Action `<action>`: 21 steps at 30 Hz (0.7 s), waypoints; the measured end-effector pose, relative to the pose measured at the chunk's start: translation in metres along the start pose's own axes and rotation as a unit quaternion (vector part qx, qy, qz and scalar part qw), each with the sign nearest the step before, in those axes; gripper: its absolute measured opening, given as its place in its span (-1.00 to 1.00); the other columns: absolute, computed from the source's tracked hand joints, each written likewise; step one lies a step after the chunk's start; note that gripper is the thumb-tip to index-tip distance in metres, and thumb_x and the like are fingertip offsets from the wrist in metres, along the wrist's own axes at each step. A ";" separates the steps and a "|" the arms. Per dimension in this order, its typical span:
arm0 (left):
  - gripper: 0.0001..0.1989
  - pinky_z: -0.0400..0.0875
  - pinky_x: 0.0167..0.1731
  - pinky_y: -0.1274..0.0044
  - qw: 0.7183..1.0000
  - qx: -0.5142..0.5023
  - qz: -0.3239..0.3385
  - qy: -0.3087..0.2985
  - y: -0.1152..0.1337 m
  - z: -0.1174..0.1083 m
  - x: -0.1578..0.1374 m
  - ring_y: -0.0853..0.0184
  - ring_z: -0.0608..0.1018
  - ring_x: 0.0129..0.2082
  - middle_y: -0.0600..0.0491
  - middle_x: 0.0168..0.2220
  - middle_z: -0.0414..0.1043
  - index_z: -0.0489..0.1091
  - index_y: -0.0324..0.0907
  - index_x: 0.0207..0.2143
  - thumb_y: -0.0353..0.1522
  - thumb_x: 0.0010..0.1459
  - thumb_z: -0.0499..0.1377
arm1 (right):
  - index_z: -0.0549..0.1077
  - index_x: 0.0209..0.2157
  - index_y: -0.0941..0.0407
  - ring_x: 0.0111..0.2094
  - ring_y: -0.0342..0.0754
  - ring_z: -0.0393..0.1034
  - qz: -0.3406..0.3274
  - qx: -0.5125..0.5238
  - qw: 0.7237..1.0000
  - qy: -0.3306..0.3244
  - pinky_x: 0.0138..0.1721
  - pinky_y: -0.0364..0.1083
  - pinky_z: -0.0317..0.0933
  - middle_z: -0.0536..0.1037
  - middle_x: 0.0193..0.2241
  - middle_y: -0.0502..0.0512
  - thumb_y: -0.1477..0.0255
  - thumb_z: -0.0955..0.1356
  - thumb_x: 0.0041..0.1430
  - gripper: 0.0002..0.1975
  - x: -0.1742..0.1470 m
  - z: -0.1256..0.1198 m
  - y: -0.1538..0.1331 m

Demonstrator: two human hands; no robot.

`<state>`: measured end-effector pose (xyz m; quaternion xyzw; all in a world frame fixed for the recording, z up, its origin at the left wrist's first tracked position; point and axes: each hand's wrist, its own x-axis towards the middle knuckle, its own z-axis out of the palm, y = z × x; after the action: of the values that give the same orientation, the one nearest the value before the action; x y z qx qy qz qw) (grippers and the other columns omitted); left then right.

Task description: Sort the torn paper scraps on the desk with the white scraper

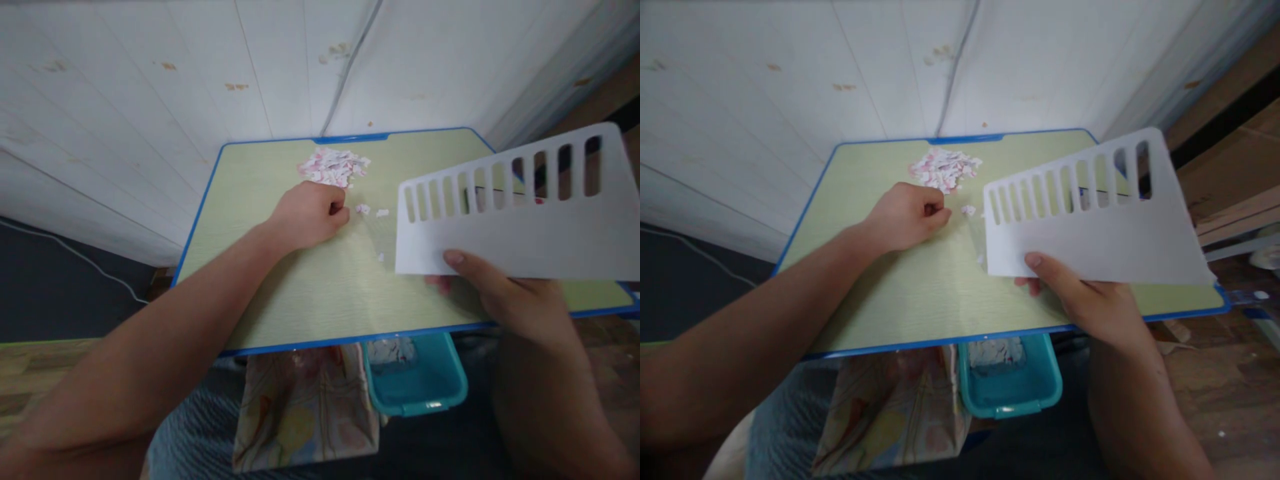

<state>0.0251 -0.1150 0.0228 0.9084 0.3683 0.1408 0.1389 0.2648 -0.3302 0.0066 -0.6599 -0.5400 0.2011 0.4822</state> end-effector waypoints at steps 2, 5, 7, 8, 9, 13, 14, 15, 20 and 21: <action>-0.78 0.34 -0.15 0.34 1.000 -0.001 -0.008 0.002 0.000 0.000 0.001 0.17 0.55 -0.26 0.00 -0.40 0.53 0.52 -0.10 -0.39 -0.24 0.30 0.20 | 0.57 -0.56 -0.06 -0.45 0.06 0.54 -0.016 -0.010 1.000 0.011 -0.14 0.09 0.51 0.62 -0.53 0.01 0.12 0.51 0.43 -0.55 0.004 0.003 -0.002; -0.78 0.33 -0.17 0.35 1.000 -0.003 -0.008 0.003 -0.001 0.001 0.001 0.18 0.54 -0.28 0.02 -0.42 0.52 0.50 -0.10 -0.40 -0.23 0.29 0.21 | 0.55 -0.55 -0.08 -0.45 0.08 0.51 -0.026 -0.030 0.999 -0.002 -0.12 0.13 0.49 0.60 -0.54 0.01 0.09 0.49 0.45 -0.54 0.006 0.004 -0.002; -0.78 0.31 -0.20 0.36 1.000 -0.002 -0.006 0.003 -0.001 0.002 0.001 0.19 0.52 -0.30 0.03 -0.43 0.49 0.49 -0.10 -0.41 -0.23 0.29 0.20 | 0.55 -0.54 -0.07 -0.38 0.11 0.55 -0.036 -0.055 0.998 -0.019 0.02 0.16 0.45 0.63 -0.50 0.01 0.07 0.48 0.46 -0.53 0.006 0.004 0.000; -0.78 0.30 -0.21 0.36 1.000 -0.001 -0.006 0.003 -0.001 0.002 0.002 0.20 0.51 -0.31 0.03 -0.44 0.48 0.48 -0.10 -0.41 -0.24 0.29 0.20 | 0.55 -0.54 -0.07 -0.34 0.12 0.57 -0.042 -0.069 0.996 -0.026 0.09 0.18 0.42 0.65 -0.48 0.01 0.06 0.47 0.46 -0.52 0.005 0.005 0.001; -0.78 0.29 -0.22 0.36 1.000 -0.001 -0.006 0.004 -0.001 0.002 0.002 0.20 0.50 -0.32 0.03 -0.44 0.48 0.48 -0.10 -0.41 -0.24 0.28 0.20 | 0.55 -0.55 -0.06 -0.30 0.14 0.58 -0.047 -0.082 0.995 -0.032 0.15 0.19 0.38 0.66 -0.46 0.02 0.04 0.46 0.47 -0.50 0.005 0.005 0.002; -0.79 0.30 -0.20 0.36 1.000 -0.004 -0.009 0.005 -0.002 0.002 0.003 0.20 0.50 -0.31 0.03 -0.45 0.47 0.48 -0.10 -0.41 -0.25 0.28 0.20 | 0.47 -0.60 -0.09 -0.32 0.16 0.55 -0.045 -0.107 0.993 -0.037 0.13 0.20 0.39 0.60 -0.51 0.01 -0.02 0.43 0.47 -0.44 0.007 0.009 0.002; -0.79 0.30 -0.20 0.36 1.000 -0.004 -0.010 0.005 -0.002 0.002 0.003 0.20 0.50 -0.31 0.03 -0.44 0.48 0.49 -0.10 -0.40 -0.25 0.28 0.19 | 0.46 -0.61 -0.09 -0.33 0.16 0.54 -0.044 -0.106 0.993 -0.039 0.10 0.20 0.40 0.58 -0.53 0.00 -0.03 0.43 0.46 -0.43 0.008 0.011 0.001; -0.79 0.30 -0.19 0.36 1.000 -0.004 -0.011 0.004 -0.002 0.002 0.004 0.20 0.50 -0.30 0.02 -0.44 0.48 0.49 -0.10 -0.40 -0.24 0.29 0.19 | 0.45 -0.62 -0.09 -0.35 0.15 0.54 -0.044 -0.104 0.993 -0.041 0.07 0.20 0.41 0.57 -0.53 0.00 -0.03 0.43 0.45 -0.44 0.009 0.012 0.000; -0.78 0.32 -0.19 0.35 1.000 -0.003 -0.013 0.001 -0.002 0.003 0.003 0.19 0.51 -0.30 0.02 -0.43 0.50 0.49 -0.10 -0.41 -0.25 0.29 0.19 | 0.46 -0.60 -0.08 -0.37 0.13 0.54 -0.033 -0.085 0.995 -0.049 0.07 0.19 0.43 0.57 -0.53 -0.01 0.04 0.46 0.43 -0.48 0.007 0.012 -0.003; -0.77 0.32 -0.20 0.35 1.000 -0.004 -0.012 0.002 -0.003 0.003 0.003 0.19 0.51 -0.31 0.02 -0.43 0.50 0.48 -0.10 -0.42 -0.25 0.30 0.19 | 0.47 -0.60 -0.08 -0.37 0.13 0.54 -0.023 -0.067 0.997 -0.044 0.02 0.18 0.45 0.58 -0.52 0.00 0.07 0.48 0.41 -0.50 0.005 0.010 -0.001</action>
<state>0.0265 -0.1112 0.0198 0.9031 0.3789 0.1426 0.1435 0.2580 -0.3218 0.0038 -0.6683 -0.5881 0.1823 0.4174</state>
